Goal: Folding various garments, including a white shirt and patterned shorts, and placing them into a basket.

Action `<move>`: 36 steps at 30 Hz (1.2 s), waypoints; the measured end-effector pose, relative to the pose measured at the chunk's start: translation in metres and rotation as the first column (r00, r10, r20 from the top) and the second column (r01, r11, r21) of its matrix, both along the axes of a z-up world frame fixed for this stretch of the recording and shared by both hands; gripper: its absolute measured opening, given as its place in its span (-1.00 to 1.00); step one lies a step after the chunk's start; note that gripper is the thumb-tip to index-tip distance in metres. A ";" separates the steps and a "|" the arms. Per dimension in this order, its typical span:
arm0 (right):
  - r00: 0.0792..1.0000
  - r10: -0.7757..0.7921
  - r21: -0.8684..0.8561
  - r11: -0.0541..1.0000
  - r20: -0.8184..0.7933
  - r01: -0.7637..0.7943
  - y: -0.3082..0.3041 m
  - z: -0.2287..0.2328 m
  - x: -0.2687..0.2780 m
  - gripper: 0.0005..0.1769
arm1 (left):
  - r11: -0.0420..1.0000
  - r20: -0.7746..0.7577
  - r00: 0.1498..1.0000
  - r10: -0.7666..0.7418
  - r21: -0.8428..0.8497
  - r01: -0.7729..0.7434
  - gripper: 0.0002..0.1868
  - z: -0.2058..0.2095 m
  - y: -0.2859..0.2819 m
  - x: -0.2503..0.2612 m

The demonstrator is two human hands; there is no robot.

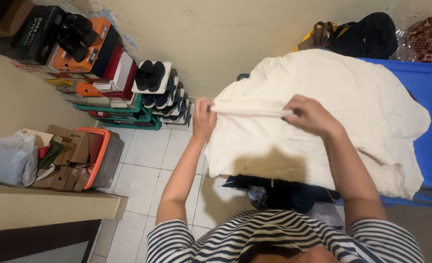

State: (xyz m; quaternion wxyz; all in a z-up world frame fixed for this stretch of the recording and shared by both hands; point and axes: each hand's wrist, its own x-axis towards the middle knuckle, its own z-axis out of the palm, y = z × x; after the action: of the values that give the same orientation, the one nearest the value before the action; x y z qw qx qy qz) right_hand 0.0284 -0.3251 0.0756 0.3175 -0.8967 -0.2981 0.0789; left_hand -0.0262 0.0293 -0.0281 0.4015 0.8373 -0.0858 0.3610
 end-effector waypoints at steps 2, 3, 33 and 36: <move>0.999 -0.037 0.003 0.999 -0.028 0.037 0.002 0.012 -0.017 -0.74 | 0.999 -0.030 0.998 -0.052 0.014 0.053 -0.71 0.007 0.001 -0.015; 0.996 -0.073 0.005 0.997 -0.060 0.074 0.003 0.017 -0.026 -0.75 | 0.994 -0.066 0.992 -0.104 0.026 0.105 -0.67 0.010 0.002 -0.024; 0.976 -0.215 0.009 0.977 0.030 0.215 0.019 0.027 -0.023 -0.78 | 0.963 -0.404 0.903 -0.142 0.155 0.221 -0.84 0.045 0.009 0.050; 0.911 -0.103 0.024 0.994 0.399 0.102 -0.004 -0.013 0.011 -0.74 | 0.973 -0.231 0.965 -0.126 0.163 0.166 -0.84 0.019 0.008 0.066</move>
State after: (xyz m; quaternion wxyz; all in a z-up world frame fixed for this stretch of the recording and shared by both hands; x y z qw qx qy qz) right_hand 0.0392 -0.3290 0.0630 0.2547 -0.9081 -0.3090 -0.1227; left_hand 0.0399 0.0377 -0.0091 0.3563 0.8964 -0.1350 0.2265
